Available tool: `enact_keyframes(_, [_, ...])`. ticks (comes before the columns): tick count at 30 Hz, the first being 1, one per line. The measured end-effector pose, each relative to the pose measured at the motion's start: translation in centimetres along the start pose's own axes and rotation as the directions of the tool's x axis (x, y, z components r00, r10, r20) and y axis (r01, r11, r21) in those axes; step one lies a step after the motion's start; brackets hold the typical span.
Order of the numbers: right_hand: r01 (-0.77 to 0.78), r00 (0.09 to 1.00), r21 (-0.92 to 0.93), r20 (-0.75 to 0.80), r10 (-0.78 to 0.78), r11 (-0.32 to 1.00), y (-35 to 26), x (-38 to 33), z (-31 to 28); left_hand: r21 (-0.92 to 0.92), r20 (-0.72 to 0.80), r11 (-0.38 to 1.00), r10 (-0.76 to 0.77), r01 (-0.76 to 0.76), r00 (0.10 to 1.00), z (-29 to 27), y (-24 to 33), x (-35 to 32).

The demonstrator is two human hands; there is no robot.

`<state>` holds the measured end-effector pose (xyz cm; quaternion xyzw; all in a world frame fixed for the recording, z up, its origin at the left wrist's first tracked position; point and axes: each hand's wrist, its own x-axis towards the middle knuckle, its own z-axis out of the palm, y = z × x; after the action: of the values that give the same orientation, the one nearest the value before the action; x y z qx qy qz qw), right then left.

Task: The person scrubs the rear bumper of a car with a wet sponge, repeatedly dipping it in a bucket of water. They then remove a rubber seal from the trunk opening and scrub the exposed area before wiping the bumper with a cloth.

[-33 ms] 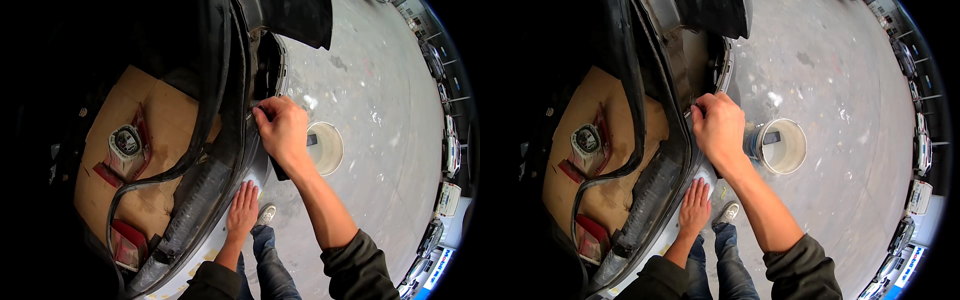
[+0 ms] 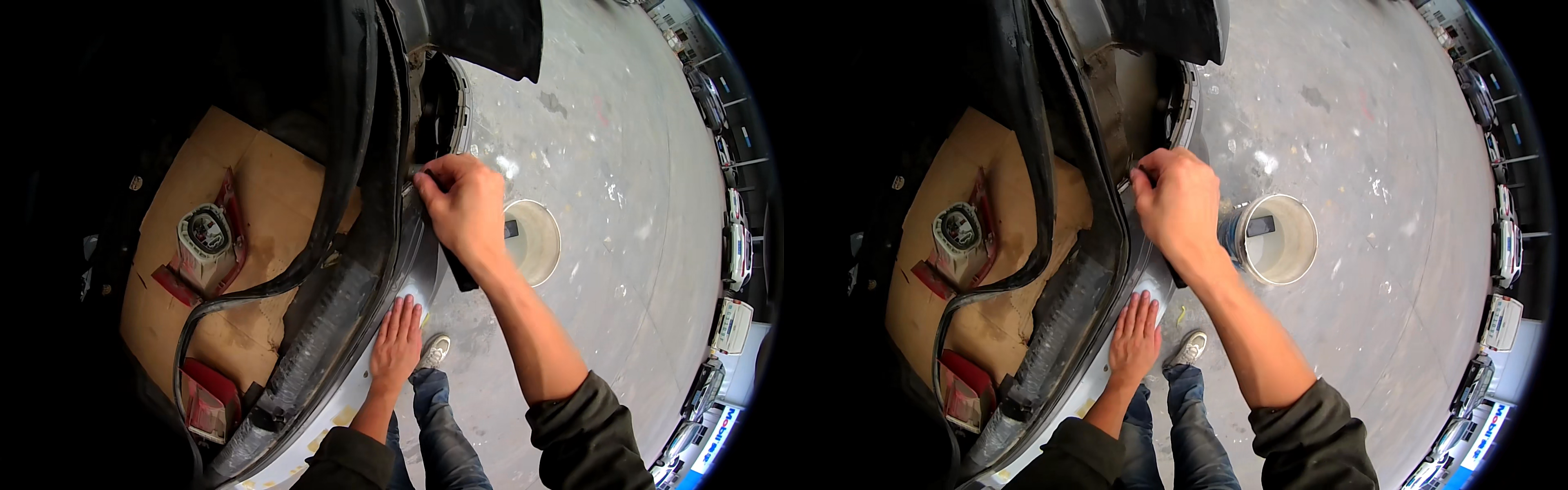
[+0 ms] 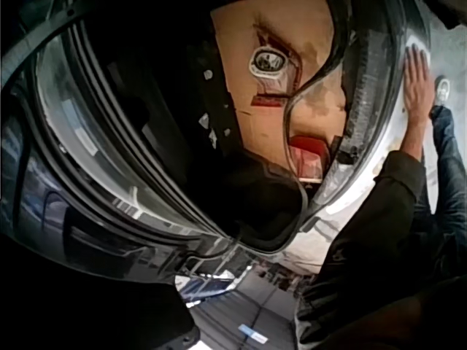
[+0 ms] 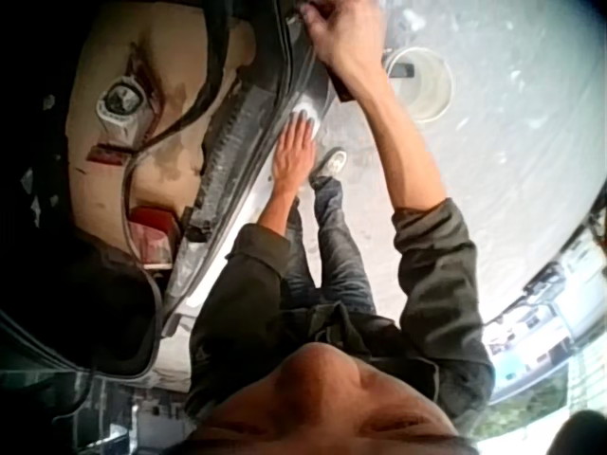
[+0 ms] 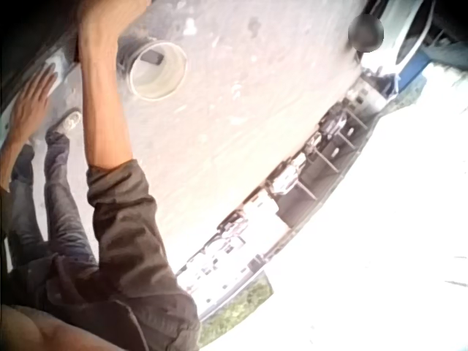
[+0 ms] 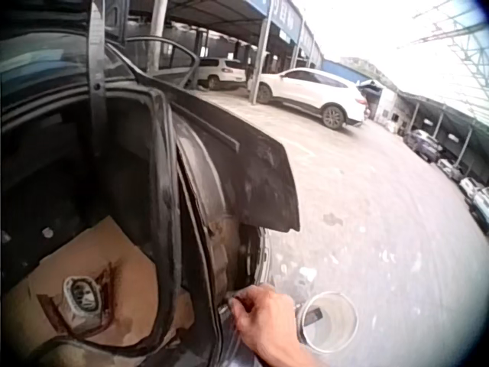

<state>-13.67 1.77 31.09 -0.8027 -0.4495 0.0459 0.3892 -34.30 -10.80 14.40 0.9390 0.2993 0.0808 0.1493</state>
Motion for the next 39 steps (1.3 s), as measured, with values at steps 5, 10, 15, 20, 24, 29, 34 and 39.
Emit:
enact_keyframes(5, [-0.01,0.999,-0.036,-0.037,0.009,0.999,-0.5,-0.3,0.4,-0.01,0.004,1.0,-0.003,0.003,1.0,-0.1,0.0,-0.1])
enact_keyframes(10, [-0.07,0.994,-0.058,-0.089,0.064,0.996,-0.6,-0.6,0.3,0.025,0.01,1.0,-0.01,0.01,1.0,-0.3,0.4,0.1])
enact_keyframes(15, [-0.28,0.945,0.215,-0.111,0.308,0.936,-1.9,-2.1,1.6,0.021,0.024,0.999,-0.03,0.029,0.999,0.1,0.0,-0.2])
enact_keyframes(20, [-0.382,0.919,0.169,0.169,0.356,0.908,-1.6,-1.9,-0.5,0.04,0.026,0.999,-0.022,0.021,0.999,0.1,0.1,-0.1])
enact_keyframes(24, [-0.565,0.824,0.542,0.344,0.45,0.622,1.5,-5.0,-2.6,0.049,0.019,0.999,-0.024,0.023,1.0,-0.2,0.2,0.0])
enact_keyframes(29, [-0.687,0.715,0.568,0.418,0.56,0.453,3.5,-5.6,-4.4,0.056,0.057,0.998,-0.023,0.02,0.998,-0.3,0.2,0.0])
enact_keyframes(34, [-0.039,0.999,0.123,0.042,0.034,0.992,3.3,-3.3,-4.8,-0.006,0.024,1.0,0.003,-0.003,1.0,0.0,0.1,-0.1])
enact_keyframes(39, [0.523,0.851,-0.299,0.242,-0.467,0.798,3.0,-1.2,-5.0,0.011,0.029,1.0,0.001,-0.001,1.0,-0.2,0.0,0.0])
